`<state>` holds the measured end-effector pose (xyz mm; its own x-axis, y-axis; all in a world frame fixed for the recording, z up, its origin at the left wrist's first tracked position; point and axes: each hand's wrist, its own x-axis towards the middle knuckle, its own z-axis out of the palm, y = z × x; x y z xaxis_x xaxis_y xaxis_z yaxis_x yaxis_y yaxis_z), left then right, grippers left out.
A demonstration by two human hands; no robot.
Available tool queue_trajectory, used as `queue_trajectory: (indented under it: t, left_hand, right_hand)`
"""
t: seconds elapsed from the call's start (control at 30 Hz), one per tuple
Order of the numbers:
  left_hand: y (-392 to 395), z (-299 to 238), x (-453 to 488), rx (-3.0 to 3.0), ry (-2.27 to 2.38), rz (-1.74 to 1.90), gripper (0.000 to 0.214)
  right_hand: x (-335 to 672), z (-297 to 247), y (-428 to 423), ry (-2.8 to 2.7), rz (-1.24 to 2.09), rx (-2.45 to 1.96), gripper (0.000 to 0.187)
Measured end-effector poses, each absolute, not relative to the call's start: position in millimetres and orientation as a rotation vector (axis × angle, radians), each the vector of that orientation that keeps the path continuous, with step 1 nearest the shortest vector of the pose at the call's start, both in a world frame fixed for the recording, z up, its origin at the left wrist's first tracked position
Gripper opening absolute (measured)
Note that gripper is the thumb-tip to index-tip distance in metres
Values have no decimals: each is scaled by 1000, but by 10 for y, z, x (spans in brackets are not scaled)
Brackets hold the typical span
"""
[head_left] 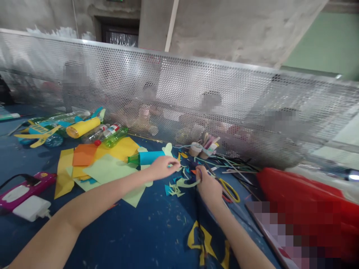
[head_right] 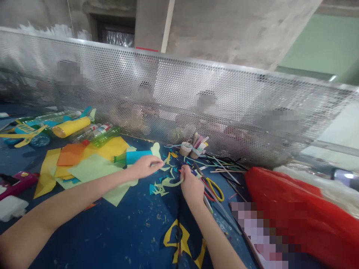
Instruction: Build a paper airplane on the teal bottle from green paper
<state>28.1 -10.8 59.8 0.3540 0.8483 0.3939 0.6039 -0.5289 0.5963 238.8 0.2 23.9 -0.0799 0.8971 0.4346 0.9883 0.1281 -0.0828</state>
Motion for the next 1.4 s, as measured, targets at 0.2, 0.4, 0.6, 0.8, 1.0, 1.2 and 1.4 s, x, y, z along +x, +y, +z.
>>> queue_trajectory:
  t: [0.2,0.4,0.6,0.8,1.0,1.2,1.4]
  left_hand:
    - [181,963,-324,2300,1677,829,28]
    - [228,1080,-898,2193,1874,148,55]
    - [274,967,-1193,2104,1800,-136,79]
    - [310,876,-1195,2126,1632,-177,70]
    - [298,887,-1288,2144,1570,-144,63]
    - [296,872,-1314,2104,1504,-15,67]
    - [345,866,-1283,2104,1453,-90,80]
  right_hand:
    - [2141,313,-202,-2170,62,-1352,36]
    - [2007,180,-235,-2587,-67,-1111,25]
    - [2065,82,-93,-2271,-294,-1156,36]
    - [2032,57,-106,-2217,-291,-1123,33]
    - [2032,43,10,-2213,-431,-1151,42]
    - [1997,-27,372,-2251,-321,-1207,48]
    - [1974,-192,479,-2286,-110,-1150,42]
